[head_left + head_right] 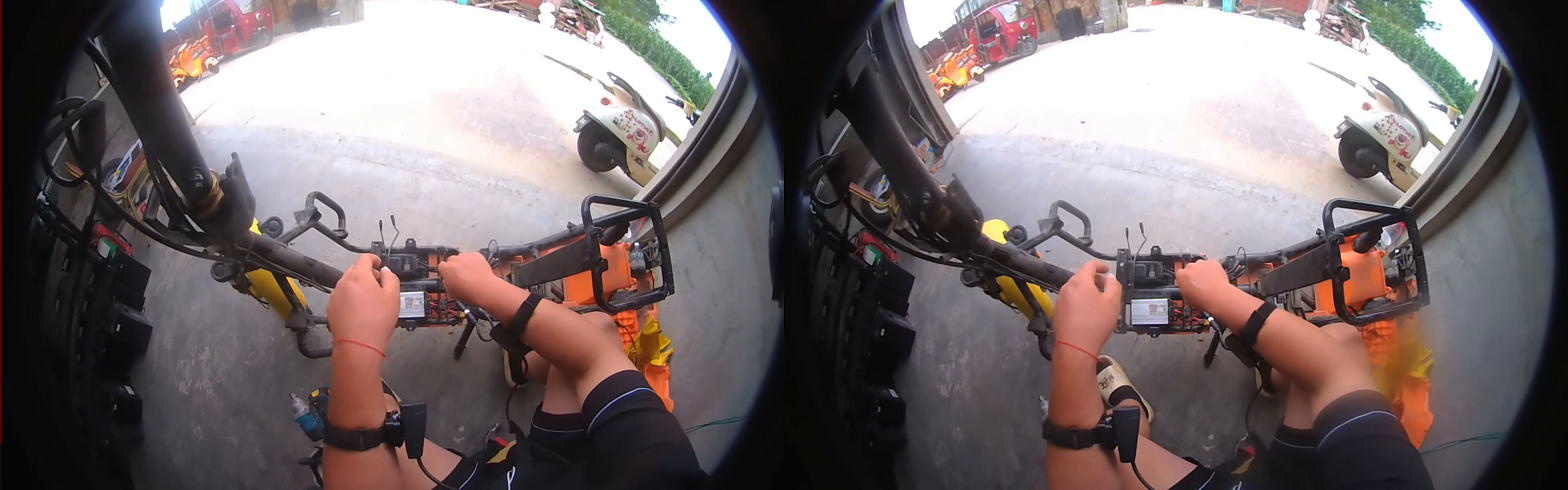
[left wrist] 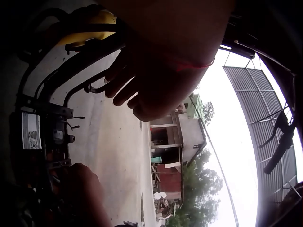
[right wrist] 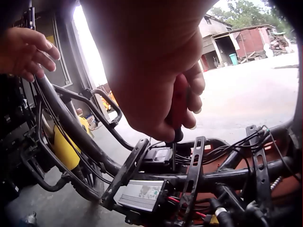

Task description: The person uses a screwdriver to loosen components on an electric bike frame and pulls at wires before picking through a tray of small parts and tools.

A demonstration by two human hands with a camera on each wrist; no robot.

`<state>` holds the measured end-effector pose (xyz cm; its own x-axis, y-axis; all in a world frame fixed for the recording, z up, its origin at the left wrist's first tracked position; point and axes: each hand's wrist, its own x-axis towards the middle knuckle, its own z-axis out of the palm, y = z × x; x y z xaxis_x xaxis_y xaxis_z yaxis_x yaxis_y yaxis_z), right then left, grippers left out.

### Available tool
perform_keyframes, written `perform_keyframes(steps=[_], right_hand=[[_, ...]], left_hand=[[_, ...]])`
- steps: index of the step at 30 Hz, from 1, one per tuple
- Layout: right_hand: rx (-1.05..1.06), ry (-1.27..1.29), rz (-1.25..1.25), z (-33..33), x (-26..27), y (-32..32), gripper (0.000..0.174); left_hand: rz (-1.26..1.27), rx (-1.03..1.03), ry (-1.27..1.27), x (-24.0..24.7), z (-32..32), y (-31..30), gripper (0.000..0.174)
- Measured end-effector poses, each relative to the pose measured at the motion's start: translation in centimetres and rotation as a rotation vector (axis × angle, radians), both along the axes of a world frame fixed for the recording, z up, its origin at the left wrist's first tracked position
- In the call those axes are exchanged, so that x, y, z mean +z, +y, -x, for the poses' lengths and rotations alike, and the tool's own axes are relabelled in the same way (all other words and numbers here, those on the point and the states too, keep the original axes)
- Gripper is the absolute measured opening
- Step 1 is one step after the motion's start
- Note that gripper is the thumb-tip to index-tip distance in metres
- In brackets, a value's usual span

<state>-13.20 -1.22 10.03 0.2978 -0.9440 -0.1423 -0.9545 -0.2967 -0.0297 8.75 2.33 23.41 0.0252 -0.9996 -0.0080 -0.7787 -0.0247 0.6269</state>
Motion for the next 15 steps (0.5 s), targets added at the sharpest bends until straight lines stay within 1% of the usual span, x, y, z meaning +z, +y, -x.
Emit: perform_keyframes(steps=[2, 4, 6, 10, 12, 13, 14, 15], right_hand=[[0.027, 0.048, 0.023, -0.1, -1.2, 0.4, 0.011], [-0.012, 0.028, 0.018, -0.1, -2.3, 0.9, 0.011], [-0.082, -0.015, 0.11, 0.0, -3.5, 1.5, 0.011], [-0.151, -0.071, 0.159, -0.2, -6.0, 3.1, 0.014], [-0.304, -0.172, 0.094, -0.5, -6.9, 4.1, 0.018], [-0.345, -0.237, 0.027, -0.6, -7.3, 4.4, 0.023], [-0.348, -0.237, 0.029, -0.7, -7.7, 4.9, 0.023], [-0.396, -0.285, 0.074, -1.0, -8.2, 5.5, 0.024]], left_hand=[[-0.026, -0.002, 0.014, -0.1, -0.1, -0.2, 0.03], [-0.049, -0.016, 0.038, -0.1, -0.1, -0.1, 0.031], [-0.073, -0.031, 0.064, -0.3, -0.1, -0.2, 0.031], [-0.078, -0.04, 0.121, -1.0, -0.3, -0.7, 0.032], [-0.063, -0.036, 0.151, -1.3, -0.4, -0.9, 0.032], [-0.044, -0.034, 0.176, -1.4, -0.4, -1.0, 0.033], [-0.025, -0.033, 0.2, -1.5, -0.5, -1.0, 0.033], [-0.025, -0.035, 0.2, -1.7, -0.5, -1.1, 0.033]])
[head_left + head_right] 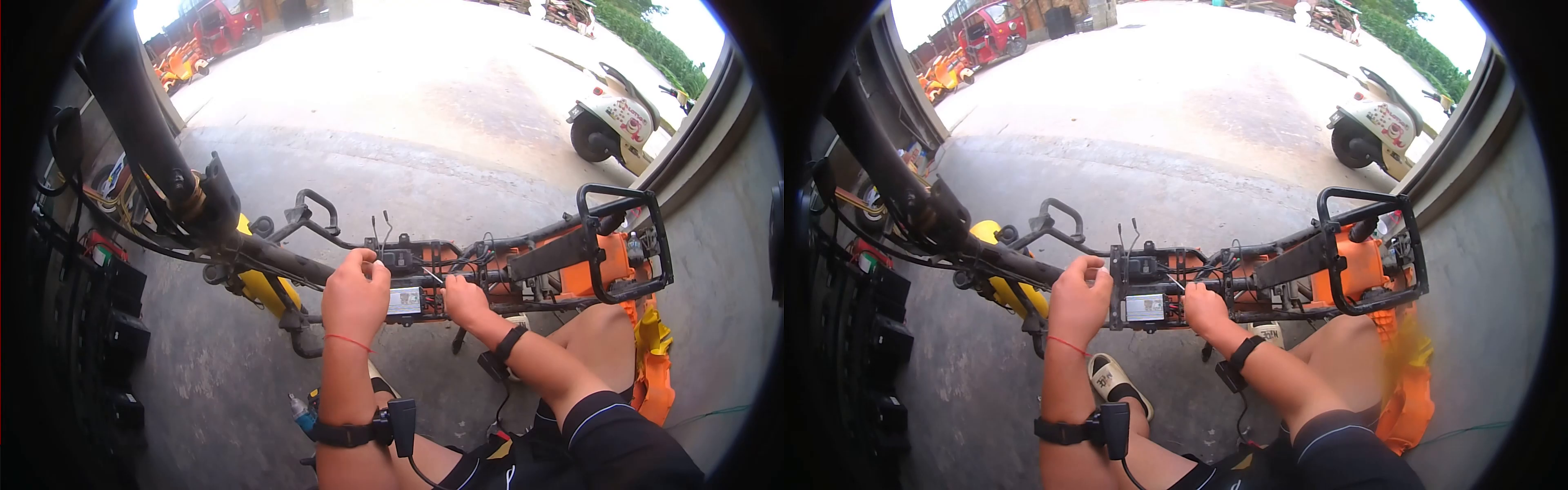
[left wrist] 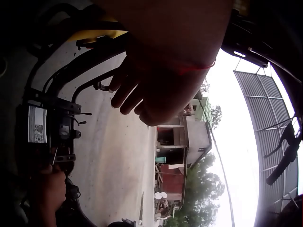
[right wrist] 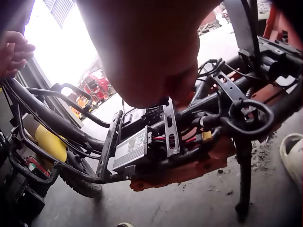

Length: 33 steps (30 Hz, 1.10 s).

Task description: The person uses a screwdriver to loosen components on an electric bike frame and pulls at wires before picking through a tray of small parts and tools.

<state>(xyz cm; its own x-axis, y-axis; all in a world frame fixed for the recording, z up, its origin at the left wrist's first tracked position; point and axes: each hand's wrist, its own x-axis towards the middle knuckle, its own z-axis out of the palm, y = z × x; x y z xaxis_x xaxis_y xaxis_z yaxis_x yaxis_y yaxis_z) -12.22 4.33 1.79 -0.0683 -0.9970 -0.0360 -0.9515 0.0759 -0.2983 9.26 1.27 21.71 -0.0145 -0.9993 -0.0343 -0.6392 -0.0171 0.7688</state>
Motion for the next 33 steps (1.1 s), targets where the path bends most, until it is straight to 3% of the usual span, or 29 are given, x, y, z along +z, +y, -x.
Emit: perform_keyframes(steps=[8, 17, 33], right_hand=[[-0.141, -0.138, 0.15, -0.7, -2.4, 2.0, 0.023], [-0.304, -0.329, 0.029, -0.7, -1.1, 3.3, 0.031], [-0.296, -0.318, 0.051, 0.1, -1.6, 4.2, 0.03]], left_hand=[[0.005, -0.032, 0.047, -0.2, -0.1, 0.1, 0.03], [-0.024, -0.064, 0.077, -0.6, -0.3, -0.3, 0.031], [-0.004, -0.092, 0.066, -0.8, -0.2, -0.4, 0.031]])
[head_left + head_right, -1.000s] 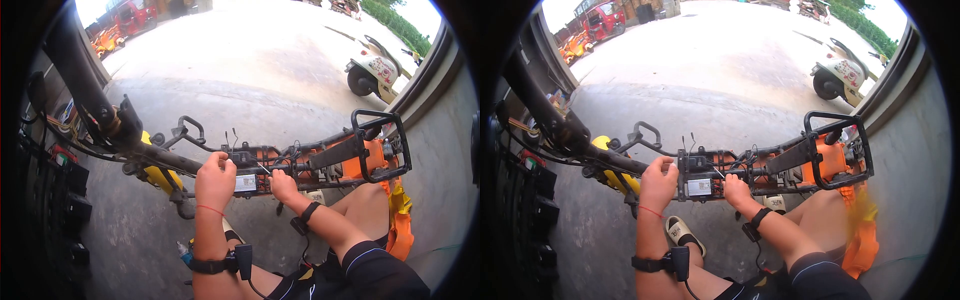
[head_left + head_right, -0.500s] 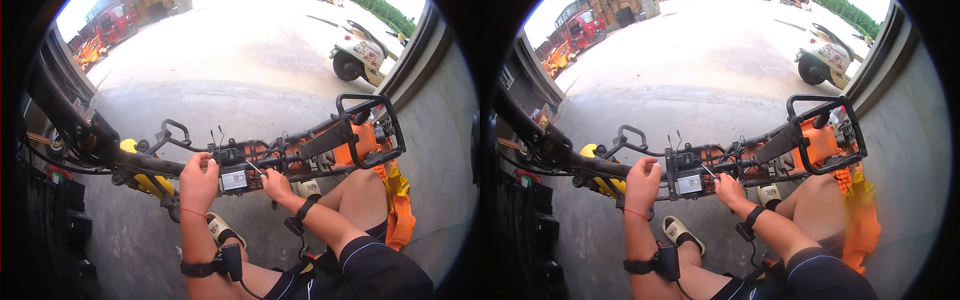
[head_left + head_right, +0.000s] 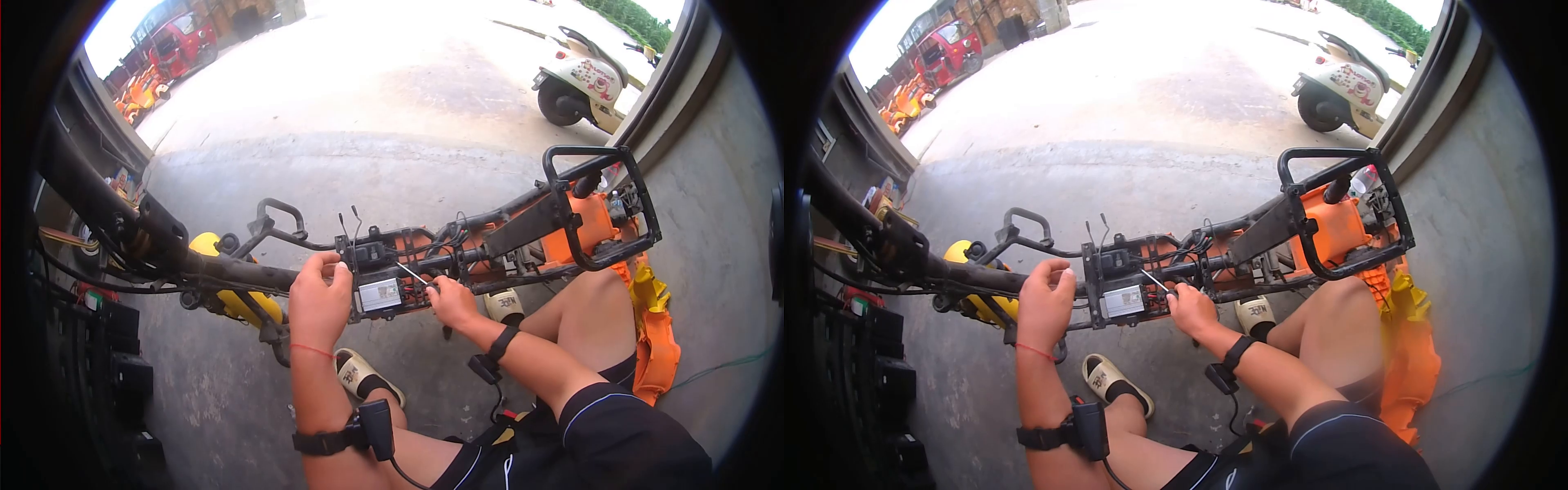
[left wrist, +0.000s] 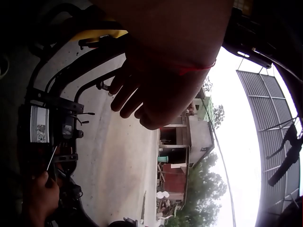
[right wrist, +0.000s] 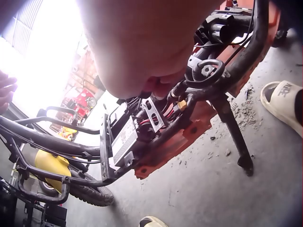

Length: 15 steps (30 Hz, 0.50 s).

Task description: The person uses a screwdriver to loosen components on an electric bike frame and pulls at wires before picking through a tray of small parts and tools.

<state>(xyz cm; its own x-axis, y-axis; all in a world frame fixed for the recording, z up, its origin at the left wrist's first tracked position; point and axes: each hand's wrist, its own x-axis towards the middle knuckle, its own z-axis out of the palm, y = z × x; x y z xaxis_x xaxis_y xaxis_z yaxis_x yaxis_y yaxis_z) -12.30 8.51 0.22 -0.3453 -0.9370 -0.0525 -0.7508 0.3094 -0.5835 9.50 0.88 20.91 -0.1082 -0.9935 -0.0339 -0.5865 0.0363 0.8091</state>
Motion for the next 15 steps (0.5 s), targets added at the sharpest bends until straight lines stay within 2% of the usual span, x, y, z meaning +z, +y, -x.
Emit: perform_keyframes(steps=[15], right_hand=[[0.045, 0.025, 0.02, 0.3, 1.8, -0.3, 0.029]], left_hand=[[-0.035, 0.008, -0.053, -1.1, 0.5, -0.7, 0.032]])
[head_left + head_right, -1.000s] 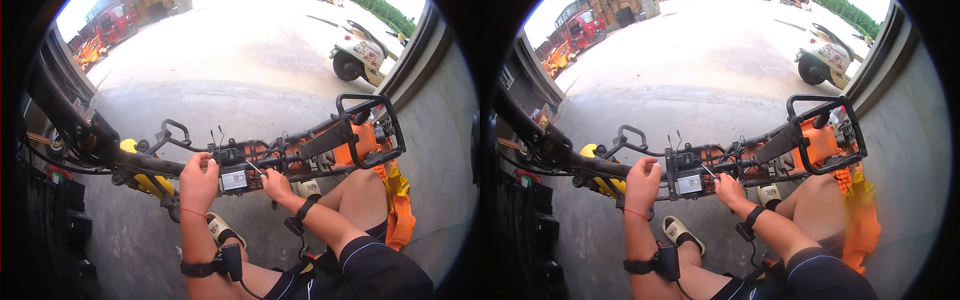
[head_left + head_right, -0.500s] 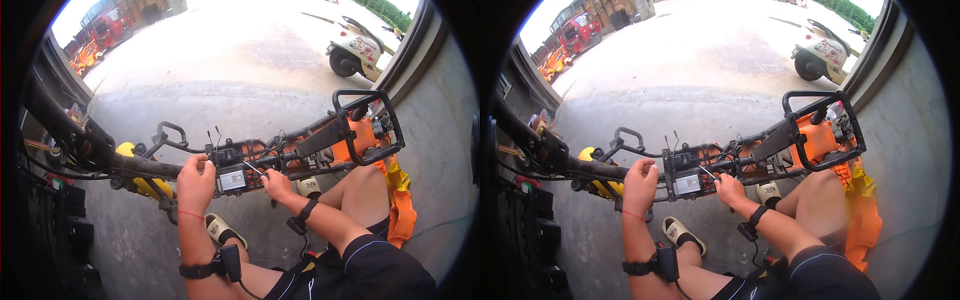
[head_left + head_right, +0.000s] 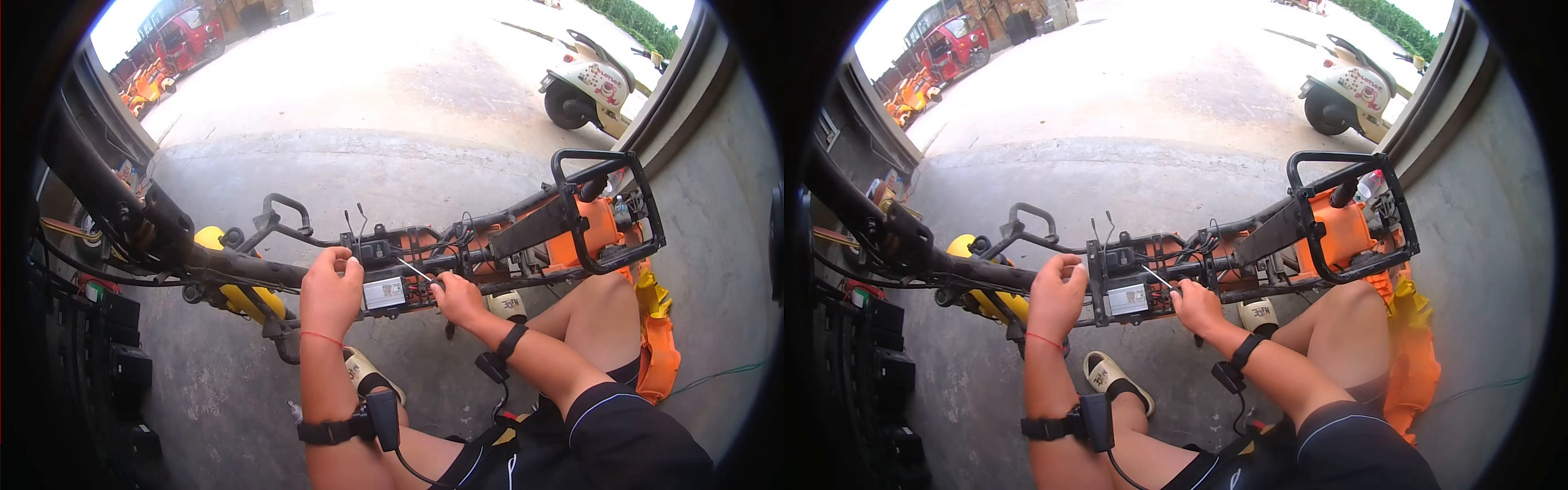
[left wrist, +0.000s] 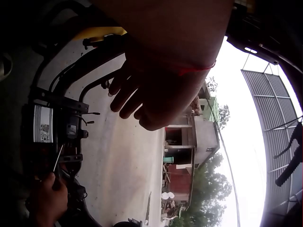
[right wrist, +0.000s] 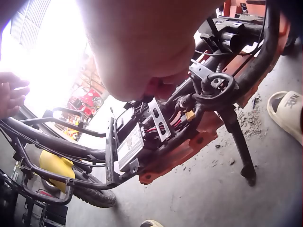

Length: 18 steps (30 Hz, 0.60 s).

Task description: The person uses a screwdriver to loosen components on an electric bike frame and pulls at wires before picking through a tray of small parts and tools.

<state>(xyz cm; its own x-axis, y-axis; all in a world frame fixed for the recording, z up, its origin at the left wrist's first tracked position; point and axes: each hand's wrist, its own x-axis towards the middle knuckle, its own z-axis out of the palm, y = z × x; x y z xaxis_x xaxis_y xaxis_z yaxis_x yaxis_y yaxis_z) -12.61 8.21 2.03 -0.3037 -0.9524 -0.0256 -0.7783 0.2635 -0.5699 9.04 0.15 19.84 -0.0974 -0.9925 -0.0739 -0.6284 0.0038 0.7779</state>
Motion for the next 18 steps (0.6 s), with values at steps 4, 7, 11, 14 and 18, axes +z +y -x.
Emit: perform_keyframes(steps=[4, 7, 11, 14, 18], right_hand=[[0.019, 0.011, -0.019, 0.3, -0.3, -0.2, 0.028], [0.036, 0.028, -0.012, 0.3, -0.9, -0.2, 0.028], [0.059, 0.039, 0.022, 0.0, -1.1, -0.3, 0.026], [0.06, 0.046, 0.027, -0.1, -1.0, -0.4, 0.026], [0.054, 0.051, 0.036, 0.0, -1.2, -0.5, 0.026]], left_hand=[[0.005, -0.002, -0.012, 0.2, 0.2, 0.0, 0.032], [-0.006, -0.019, 0.003, 0.8, 0.5, 0.2, 0.033], [-0.007, -0.015, 0.018, 1.1, 0.6, 0.3, 0.033], [-0.02, -0.016, 0.02, 1.2, 0.6, 0.3, 0.033], [-0.021, -0.019, 0.018, 1.2, 0.8, 0.3, 0.033]])
